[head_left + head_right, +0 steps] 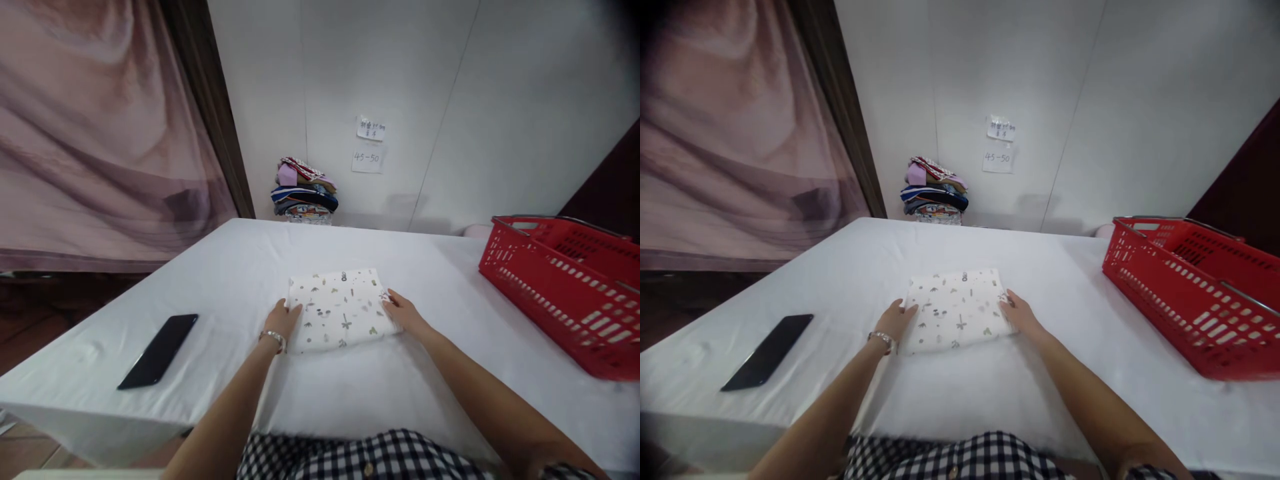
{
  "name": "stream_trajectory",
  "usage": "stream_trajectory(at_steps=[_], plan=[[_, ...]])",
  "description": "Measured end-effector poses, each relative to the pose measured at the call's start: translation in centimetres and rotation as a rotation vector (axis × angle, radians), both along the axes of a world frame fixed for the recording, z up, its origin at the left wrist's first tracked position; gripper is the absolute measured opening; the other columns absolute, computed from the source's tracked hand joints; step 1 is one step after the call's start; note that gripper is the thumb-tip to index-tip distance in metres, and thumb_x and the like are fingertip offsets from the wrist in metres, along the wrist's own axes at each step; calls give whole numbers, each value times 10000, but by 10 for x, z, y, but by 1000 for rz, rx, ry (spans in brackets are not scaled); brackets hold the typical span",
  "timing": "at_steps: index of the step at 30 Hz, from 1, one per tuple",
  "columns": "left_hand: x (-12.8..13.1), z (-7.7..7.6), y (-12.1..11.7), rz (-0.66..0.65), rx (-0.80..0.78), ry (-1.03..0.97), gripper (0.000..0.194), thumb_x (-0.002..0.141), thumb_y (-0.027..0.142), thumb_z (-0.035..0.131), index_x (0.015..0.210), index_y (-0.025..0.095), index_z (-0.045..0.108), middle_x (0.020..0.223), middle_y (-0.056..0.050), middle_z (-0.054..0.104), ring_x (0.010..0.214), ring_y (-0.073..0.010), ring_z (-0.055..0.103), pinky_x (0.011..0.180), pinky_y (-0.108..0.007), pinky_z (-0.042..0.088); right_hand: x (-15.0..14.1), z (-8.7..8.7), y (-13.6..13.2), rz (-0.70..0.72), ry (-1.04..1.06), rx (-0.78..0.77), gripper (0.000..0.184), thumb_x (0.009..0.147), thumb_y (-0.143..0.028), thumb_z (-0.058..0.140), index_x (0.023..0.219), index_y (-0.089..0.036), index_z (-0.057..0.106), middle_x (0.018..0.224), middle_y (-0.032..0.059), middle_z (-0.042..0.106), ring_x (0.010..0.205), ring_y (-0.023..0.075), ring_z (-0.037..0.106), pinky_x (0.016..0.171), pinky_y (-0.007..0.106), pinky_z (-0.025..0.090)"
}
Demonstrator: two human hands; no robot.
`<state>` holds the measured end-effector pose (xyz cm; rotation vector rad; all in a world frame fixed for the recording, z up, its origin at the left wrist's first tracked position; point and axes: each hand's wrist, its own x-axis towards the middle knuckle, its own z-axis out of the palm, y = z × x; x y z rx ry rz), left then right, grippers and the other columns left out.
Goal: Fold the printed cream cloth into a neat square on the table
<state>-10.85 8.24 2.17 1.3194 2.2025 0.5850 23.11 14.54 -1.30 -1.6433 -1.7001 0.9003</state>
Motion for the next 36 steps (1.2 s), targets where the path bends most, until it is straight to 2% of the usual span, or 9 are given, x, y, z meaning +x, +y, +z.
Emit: stream_trajectory(at_steps=[6,10,12,16,20,24,28,32,36], plan=[[9,6,16,21,-40,-54,557,726,462,514,1144,93,509,1159,-161,573,1040,-262,552,825,-316,428,-16,16,-1,-15,-154,-30,643,754,-440,477,1314,-134,395,1256,121,511,1107,253,509,923,373,392],[1,6,22,41,114,-84,488,721,401,549,1143,157,513,1074,-93,629,963,-204,592,778,-266,439,-22,5,-17,-12,-250,97,573,783,-429,422,1295,-172,419,1247,91,516,1133,259,479,942,396,371],[-3,3,23,54,109,-84,480,709,394,570,1129,167,524,1054,-86,638,945,-201,598,769,-264,442,-23,-3,-26,9,-283,147,572,800,-451,390,1296,-168,415,1240,91,518,1127,255,481,937,392,376],[-7,-3,18,59,71,-66,505,708,420,576,1143,168,517,1089,-98,622,992,-218,577,803,-287,430,-19,-11,-32,21,-328,180,584,808,-493,371,1291,-169,422,1231,100,520,1126,260,480,937,398,377],[-7,-5,-4,117,125,-103,503,764,499,486,1148,175,517,1048,-86,636,954,-201,589,791,-283,431,-18,-2,-32,8,-362,203,643,801,-525,381,1338,-173,348,1285,111,470,1149,276,457,924,408,394],[-5,-7,-33,111,206,-154,348,787,471,464,949,201,612,913,-45,663,831,-168,603,730,-258,435,-40,21,-39,167,-407,453,622,836,-487,361,1358,-155,302,1389,101,333,1272,253,297,1023,394,293],[0,-9,-51,122,246,-138,253,762,418,511,823,192,609,801,-26,641,735,-145,579,673,-246,420,-82,37,-46,383,-450,481,569,866,-485,319,1359,-201,310,1448,55,223,1323,236,183,1057,405,222],[2,-8,-58,138,224,-104,222,729,412,549,726,191,565,729,-10,602,689,-135,548,643,-245,401,-113,26,-46,539,-589,385,580,871,-520,273,1367,-220,300,1456,54,202,1335,252,129,1060,461,148],[2,-8,-62,69,236,-82,263,706,433,560,618,193,496,673,9,535,642,-123,505,604,-239,378,-120,10,-47,597,-698,357,566,879,-530,227,1349,-234,339,1443,48,243,1334,238,136,1057,474,107]])
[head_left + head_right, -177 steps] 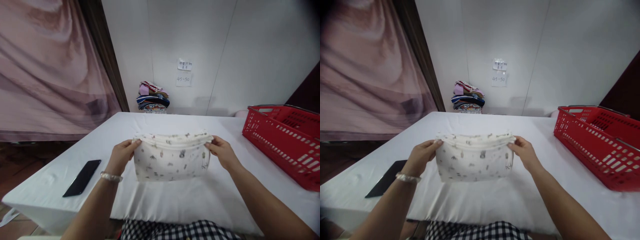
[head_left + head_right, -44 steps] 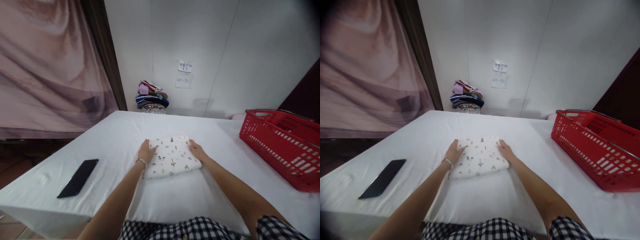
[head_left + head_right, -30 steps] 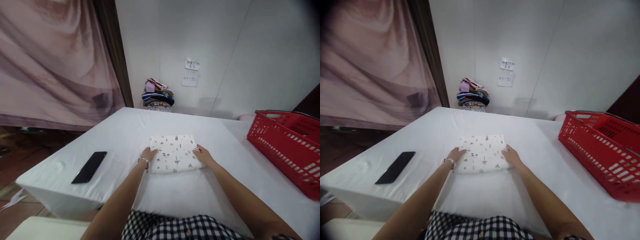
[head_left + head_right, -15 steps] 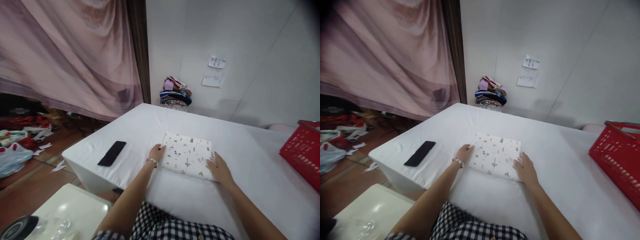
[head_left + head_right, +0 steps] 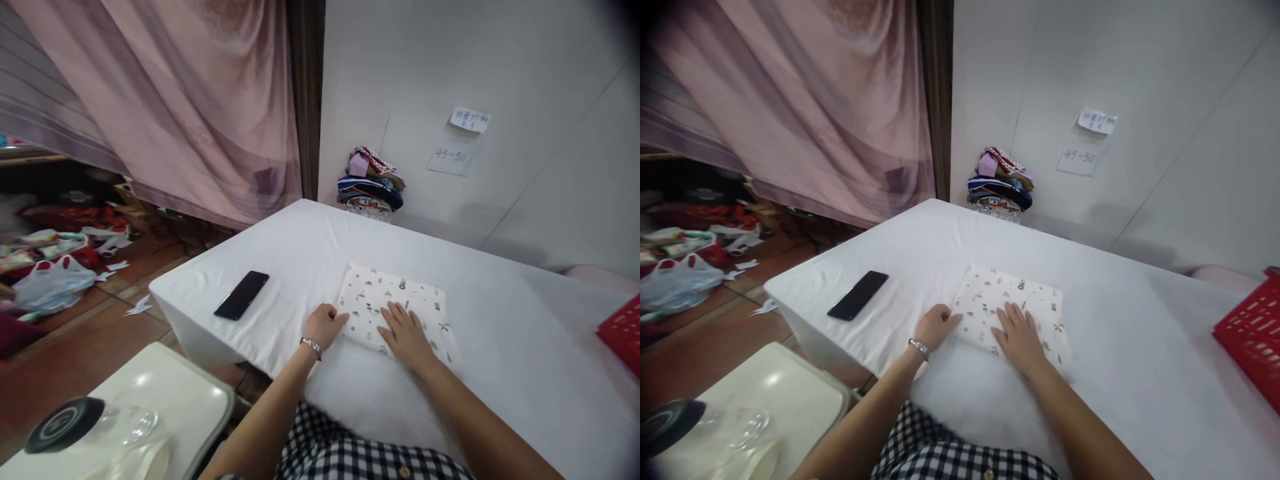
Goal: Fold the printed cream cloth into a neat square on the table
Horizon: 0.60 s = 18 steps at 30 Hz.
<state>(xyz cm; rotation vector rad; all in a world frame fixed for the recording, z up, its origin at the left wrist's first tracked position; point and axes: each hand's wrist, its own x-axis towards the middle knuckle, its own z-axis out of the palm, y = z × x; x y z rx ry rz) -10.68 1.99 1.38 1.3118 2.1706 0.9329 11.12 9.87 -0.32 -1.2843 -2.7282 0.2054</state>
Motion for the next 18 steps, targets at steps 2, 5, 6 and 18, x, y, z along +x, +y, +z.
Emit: stream_trajectory(at_steps=[2,5,6,18], plan=[[-1,-2,-2,-39,40,-29,270,687,430,577,609,192,475,673,18,508,630,-112,484,593,-231,371,1,-3,-1,2,-5,16,566,880,-531,221,1350,-238,338,1445,41,239,1333,231,140,1054,469,111],[-2,-6,-5,-58,121,-118,239,687,396,580,636,194,464,637,42,469,608,-96,457,584,-216,365,2,-2,-2,2,-9,34,567,880,-529,223,1345,-231,349,1442,39,245,1331,226,150,1054,460,118],[-2,-8,-5,-59,135,-139,228,696,388,571,645,196,460,612,52,454,592,-92,445,574,-212,358,2,-1,-2,-1,-14,38,567,880,-527,223,1344,-226,352,1442,39,246,1331,223,151,1055,456,119],[0,-8,-8,-9,42,-75,208,730,416,544,717,217,482,574,56,496,552,-103,473,531,-220,324,1,0,-3,-9,-23,41,568,884,-522,209,1341,-219,357,1445,32,237,1331,211,154,1058,434,123]])
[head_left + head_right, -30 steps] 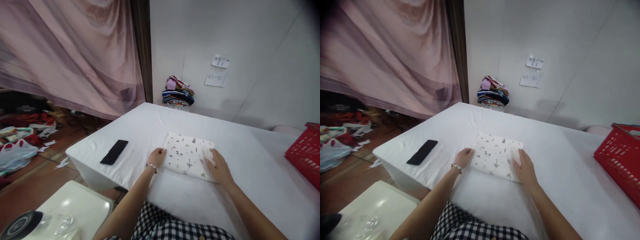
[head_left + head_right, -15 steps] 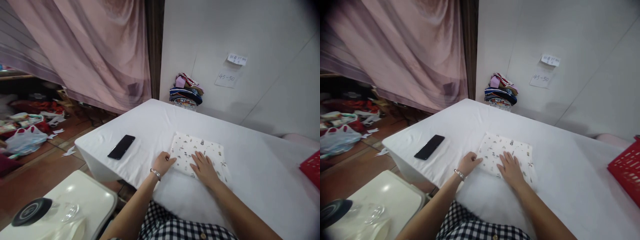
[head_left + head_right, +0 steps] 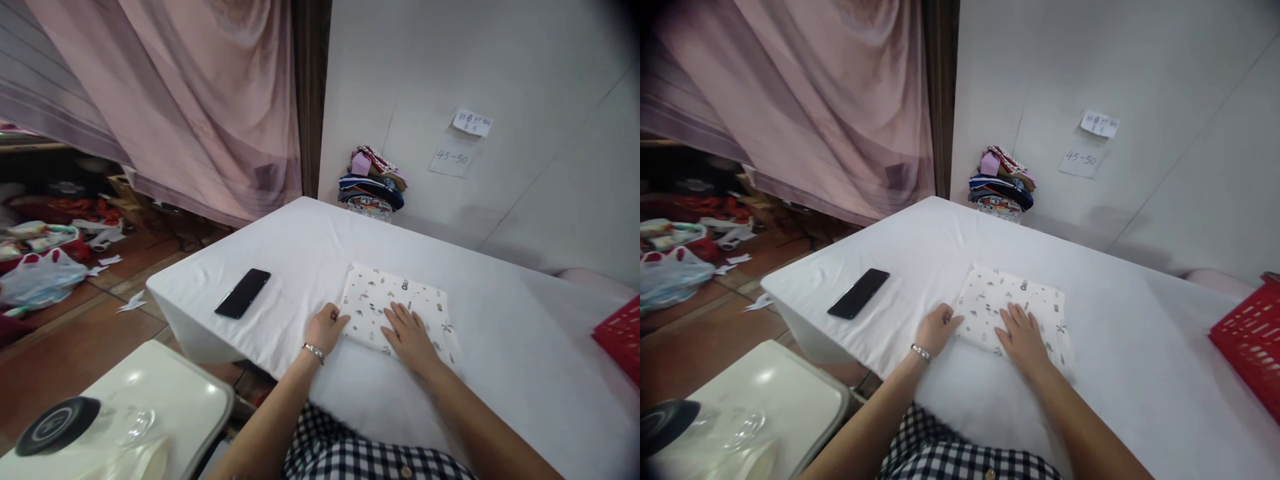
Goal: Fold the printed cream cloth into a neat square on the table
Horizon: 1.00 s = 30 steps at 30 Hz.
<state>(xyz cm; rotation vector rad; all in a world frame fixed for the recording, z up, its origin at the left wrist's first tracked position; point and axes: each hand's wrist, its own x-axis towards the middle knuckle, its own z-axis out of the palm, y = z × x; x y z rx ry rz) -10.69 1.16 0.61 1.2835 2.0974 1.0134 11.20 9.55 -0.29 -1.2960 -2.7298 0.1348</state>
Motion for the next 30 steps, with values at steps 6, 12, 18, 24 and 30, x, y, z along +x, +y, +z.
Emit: stream_trajectory(at_steps=[6,12,18,24,30], plan=[[-12,2,10,-2,29,-47,247,769,442,499,851,213,546,636,27,586,618,-123,548,572,-222,379,0,0,0,4,16,6,561,888,-513,214,1339,-211,361,1438,46,256,1329,212,158,1056,434,127],[-18,14,59,7,-98,33,310,813,458,429,930,218,585,869,-25,672,807,-157,602,682,-244,416,0,-5,2,-4,46,20,547,883,-515,245,1326,-226,380,1430,47,279,1324,219,175,1053,443,130],[-10,9,97,-2,-260,122,371,786,424,459,1064,192,545,1063,-78,633,989,-212,574,808,-298,419,0,-2,1,2,36,19,544,886,-508,241,1330,-224,376,1428,49,282,1320,219,186,1050,441,137],[-17,8,108,-17,-288,153,362,776,423,468,1042,194,556,1065,-85,632,982,-216,581,795,-300,434,-1,-1,0,-4,39,22,529,886,-488,264,1329,-223,379,1428,49,281,1321,219,184,1052,437,129],[-9,14,130,-6,-261,196,423,812,454,414,1118,177,508,1119,-110,603,1032,-217,559,825,-304,429,-2,-3,0,3,55,45,507,886,-467,283,1323,-232,385,1423,52,293,1315,226,204,1045,448,148]])
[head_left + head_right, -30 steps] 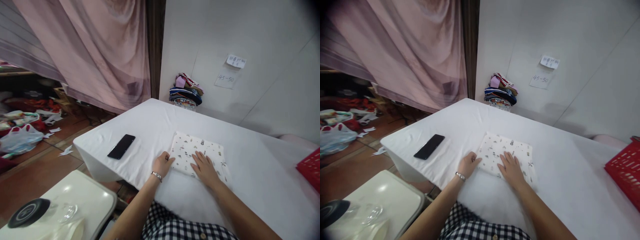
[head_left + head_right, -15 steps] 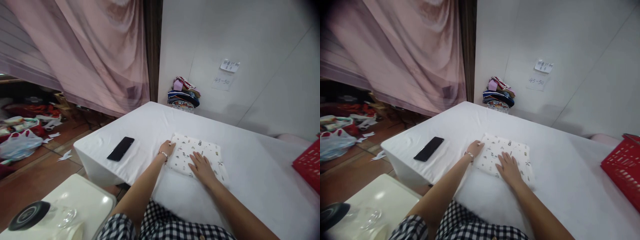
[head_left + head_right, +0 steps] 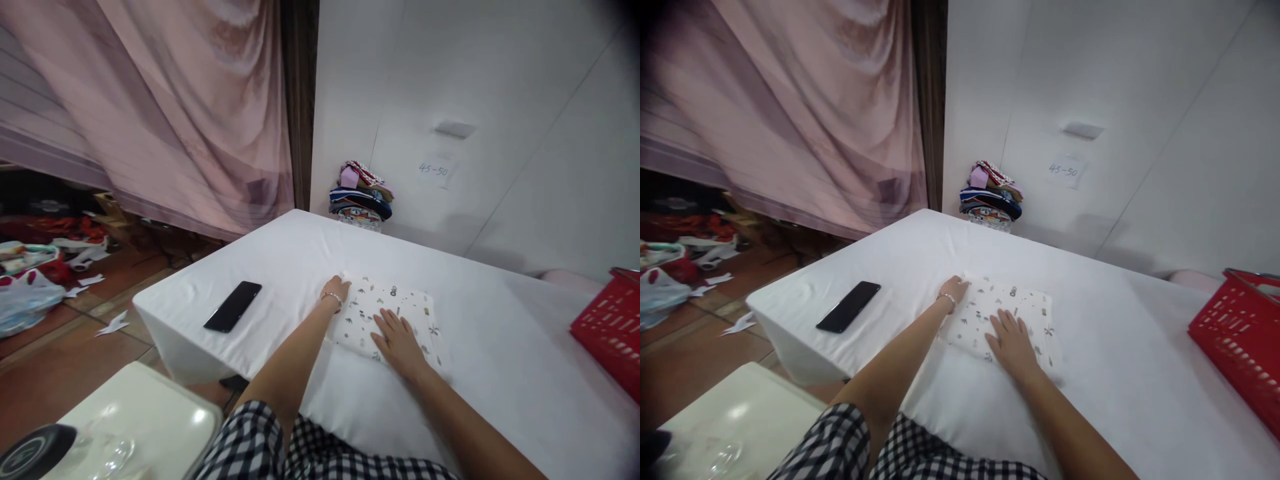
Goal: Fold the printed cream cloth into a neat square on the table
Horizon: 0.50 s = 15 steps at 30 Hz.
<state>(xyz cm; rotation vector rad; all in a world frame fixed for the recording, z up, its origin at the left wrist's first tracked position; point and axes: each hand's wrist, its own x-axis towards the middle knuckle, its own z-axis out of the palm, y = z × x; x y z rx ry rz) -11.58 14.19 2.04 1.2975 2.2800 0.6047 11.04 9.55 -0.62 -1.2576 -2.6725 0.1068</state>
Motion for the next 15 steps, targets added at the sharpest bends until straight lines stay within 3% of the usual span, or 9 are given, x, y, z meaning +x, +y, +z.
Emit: stream_trajectory(at_steps=[5,8,12,15], plan=[[8,1,5,12,-17,58,344,845,357,373,1097,166,510,1071,-137,613,1003,-241,572,814,-349,432,-1,2,-1,4,-8,-1,518,887,-481,270,1326,-229,382,1420,57,299,1315,230,203,1045,447,147],[11,4,3,-5,10,121,368,843,353,379,1143,169,484,1177,-140,551,1089,-241,515,867,-354,405,-1,5,-1,4,-10,-9,521,888,-479,268,1327,-223,380,1421,60,297,1316,233,197,1046,449,141],[20,5,-2,-210,150,348,505,841,426,346,1293,200,367,1404,-83,327,1294,-232,258,1038,-398,224,-3,7,-2,-5,7,-27,499,888,-462,290,1325,-239,379,1428,55,283,1317,236,193,1048,454,126],[24,-2,-6,-355,32,349,600,830,526,273,1360,245,273,1473,-10,153,1339,-243,120,1069,-451,124,-5,8,-2,-6,39,-55,500,885,-465,310,1327,-239,373,1433,56,272,1321,234,181,1053,454,111]])
